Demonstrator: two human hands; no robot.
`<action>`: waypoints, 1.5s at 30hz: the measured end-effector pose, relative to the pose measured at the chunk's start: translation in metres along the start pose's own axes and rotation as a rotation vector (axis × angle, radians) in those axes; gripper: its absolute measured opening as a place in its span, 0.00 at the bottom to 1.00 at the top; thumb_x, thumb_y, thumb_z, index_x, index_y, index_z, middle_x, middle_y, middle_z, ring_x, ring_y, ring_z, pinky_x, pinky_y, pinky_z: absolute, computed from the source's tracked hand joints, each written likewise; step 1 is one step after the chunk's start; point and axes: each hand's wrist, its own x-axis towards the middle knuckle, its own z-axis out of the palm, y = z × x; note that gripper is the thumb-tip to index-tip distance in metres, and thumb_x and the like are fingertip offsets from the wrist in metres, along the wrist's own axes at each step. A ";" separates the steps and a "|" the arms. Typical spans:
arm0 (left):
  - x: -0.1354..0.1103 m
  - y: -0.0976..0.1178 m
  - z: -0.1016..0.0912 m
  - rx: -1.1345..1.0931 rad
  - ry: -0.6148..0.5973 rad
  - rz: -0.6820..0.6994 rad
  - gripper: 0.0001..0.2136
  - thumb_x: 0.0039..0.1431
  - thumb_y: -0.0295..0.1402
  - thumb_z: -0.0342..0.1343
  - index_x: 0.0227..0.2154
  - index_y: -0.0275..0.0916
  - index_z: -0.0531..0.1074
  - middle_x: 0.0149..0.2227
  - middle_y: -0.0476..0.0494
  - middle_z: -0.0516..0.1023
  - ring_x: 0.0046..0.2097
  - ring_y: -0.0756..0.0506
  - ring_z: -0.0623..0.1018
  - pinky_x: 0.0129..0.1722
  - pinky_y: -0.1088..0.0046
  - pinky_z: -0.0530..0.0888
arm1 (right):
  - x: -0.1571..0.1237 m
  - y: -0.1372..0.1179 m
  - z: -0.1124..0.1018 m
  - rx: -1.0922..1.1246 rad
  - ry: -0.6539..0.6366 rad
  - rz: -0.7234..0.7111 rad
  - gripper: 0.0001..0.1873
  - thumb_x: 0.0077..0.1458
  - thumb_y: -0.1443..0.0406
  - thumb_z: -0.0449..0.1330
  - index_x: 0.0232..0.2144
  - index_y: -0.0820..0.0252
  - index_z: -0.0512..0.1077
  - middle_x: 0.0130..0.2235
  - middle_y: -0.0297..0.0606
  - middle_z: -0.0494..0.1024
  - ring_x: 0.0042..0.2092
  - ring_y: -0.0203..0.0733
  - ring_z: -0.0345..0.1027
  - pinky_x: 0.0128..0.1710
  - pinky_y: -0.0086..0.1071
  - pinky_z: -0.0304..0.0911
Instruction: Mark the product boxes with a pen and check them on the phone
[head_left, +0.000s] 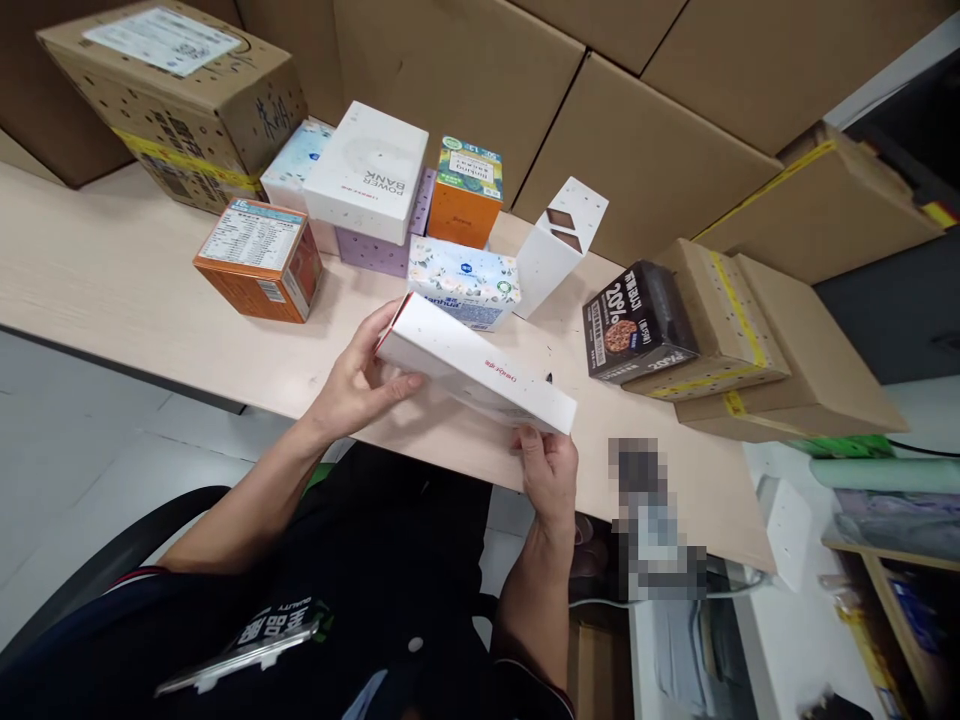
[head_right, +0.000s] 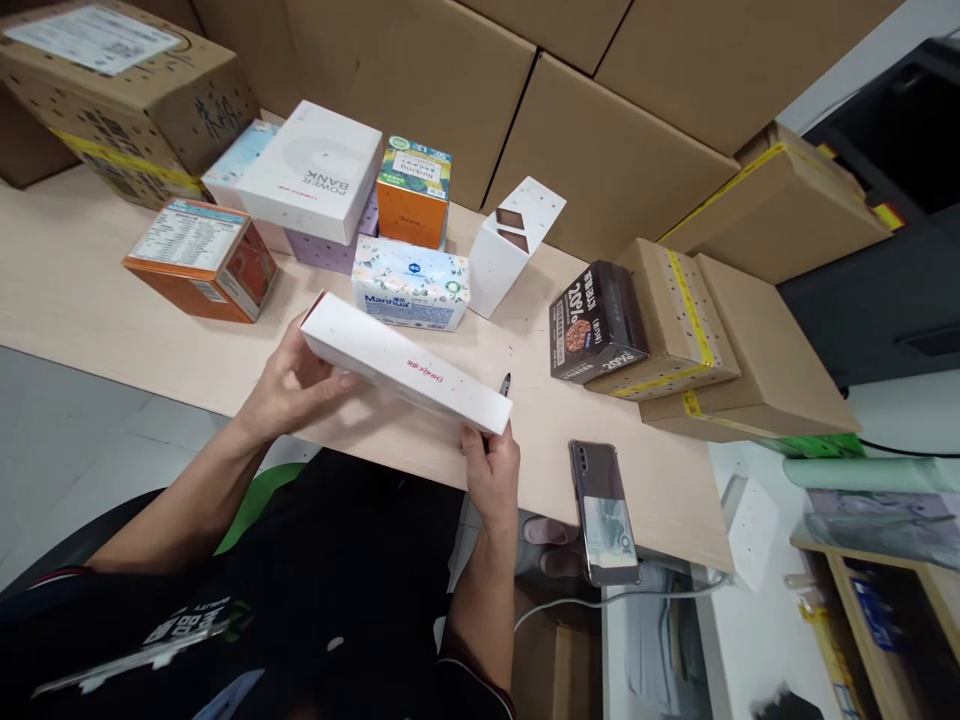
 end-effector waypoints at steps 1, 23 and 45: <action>-0.001 0.002 0.001 -0.010 -0.015 -0.005 0.39 0.49 0.52 0.74 0.63 0.50 0.69 0.59 0.38 0.76 0.57 0.36 0.78 0.49 0.61 0.82 | 0.000 -0.001 0.000 -0.002 -0.009 -0.004 0.19 0.62 0.48 0.61 0.35 0.58 0.74 0.28 0.35 0.79 0.32 0.42 0.74 0.36 0.37 0.70; -0.001 0.037 0.005 0.300 0.174 0.607 0.18 0.59 0.50 0.64 0.50 0.54 0.74 0.43 0.44 0.78 0.44 0.38 0.79 0.43 0.53 0.79 | 0.012 -0.008 0.018 -0.523 0.285 -0.074 0.27 0.62 0.58 0.58 0.59 0.64 0.73 0.44 0.51 0.73 0.49 0.57 0.67 0.55 0.57 0.65; 0.005 0.009 0.037 0.223 -0.073 0.353 0.15 0.59 0.47 0.68 0.45 0.47 0.79 0.47 0.39 0.84 0.52 0.37 0.80 0.54 0.53 0.72 | -0.019 -0.047 -0.020 0.501 0.508 -0.462 0.03 0.64 0.59 0.56 0.40 0.45 0.69 0.20 0.24 0.63 0.22 0.37 0.57 0.27 0.34 0.61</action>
